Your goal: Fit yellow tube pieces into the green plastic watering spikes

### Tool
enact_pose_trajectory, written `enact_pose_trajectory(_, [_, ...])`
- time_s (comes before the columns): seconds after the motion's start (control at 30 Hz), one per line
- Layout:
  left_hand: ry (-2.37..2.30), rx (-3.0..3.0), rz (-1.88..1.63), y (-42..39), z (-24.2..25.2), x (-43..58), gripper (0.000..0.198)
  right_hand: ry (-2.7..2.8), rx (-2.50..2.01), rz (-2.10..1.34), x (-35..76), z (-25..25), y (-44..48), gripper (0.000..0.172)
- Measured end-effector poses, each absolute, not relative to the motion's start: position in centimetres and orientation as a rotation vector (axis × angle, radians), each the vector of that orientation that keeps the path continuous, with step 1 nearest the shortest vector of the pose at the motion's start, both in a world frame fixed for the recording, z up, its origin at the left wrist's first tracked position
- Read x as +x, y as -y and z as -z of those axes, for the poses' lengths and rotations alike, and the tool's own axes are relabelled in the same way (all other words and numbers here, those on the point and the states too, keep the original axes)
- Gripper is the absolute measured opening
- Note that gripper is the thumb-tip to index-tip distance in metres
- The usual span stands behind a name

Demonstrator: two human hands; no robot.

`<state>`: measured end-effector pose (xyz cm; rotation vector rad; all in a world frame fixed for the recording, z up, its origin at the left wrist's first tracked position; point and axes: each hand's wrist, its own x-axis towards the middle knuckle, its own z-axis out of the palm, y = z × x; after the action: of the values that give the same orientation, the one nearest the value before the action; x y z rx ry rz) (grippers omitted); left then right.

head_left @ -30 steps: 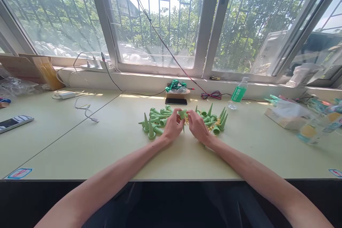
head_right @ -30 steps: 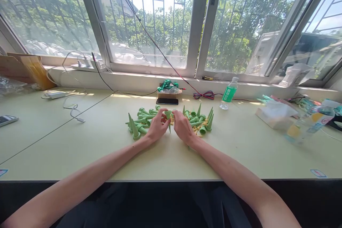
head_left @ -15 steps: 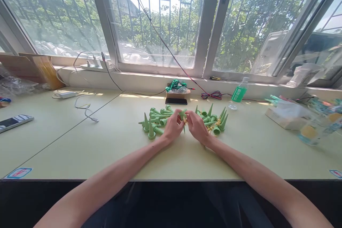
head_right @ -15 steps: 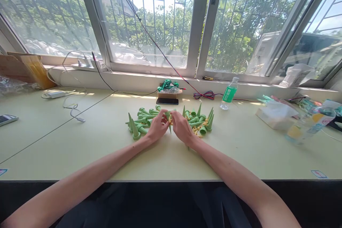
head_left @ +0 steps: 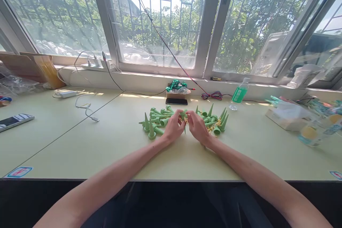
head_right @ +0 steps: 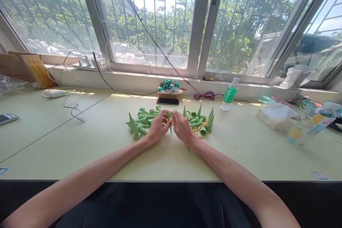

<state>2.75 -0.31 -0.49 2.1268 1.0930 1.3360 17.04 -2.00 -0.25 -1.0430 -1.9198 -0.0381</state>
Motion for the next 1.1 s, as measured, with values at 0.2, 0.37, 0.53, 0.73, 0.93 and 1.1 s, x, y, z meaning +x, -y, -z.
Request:
enact_pose_trajectory(0.2, [-1.067, 2.071, -1.322, 0.46, 0.30, 2.84, 0.029, 1.907, -1.065, 0.040, 17.04, 0.29, 1.99, 0.022])
enact_pose_trajectory(0.37, [-1.049, 2.005, -1.267, 0.82, -0.17, 2.68, 0.021, 1.896, -1.071, 0.049, 17.07, 0.36, 1.88, 0.022])
enact_pose_trajectory(0.53, [-1.016, 2.008, -1.233, 1.12, -0.45, 2.63, 0.029, 1.893, -1.082, 0.064, 17.07, 0.35, 1.86, 0.022])
enact_pose_trajectory(0.73, [-1.003, 2.028, -1.252, 0.85, -0.08, 2.63, 0.035, 1.880, -1.100, 0.070, 17.07, 0.38, 1.81, 0.021])
enact_pose_trajectory(0.93, [-1.025, 2.058, -1.278, 0.69, 0.16, 2.73, 0.035, 1.899, -1.070, 0.064, 17.20, 0.41, 1.86, 0.021])
enact_pose_trajectory(1.1, [-1.022, 2.068, -1.306, 0.68, 0.19, 2.86, 0.033, 1.896, -1.058, 0.059, 17.22, 0.39, 1.94, 0.020])
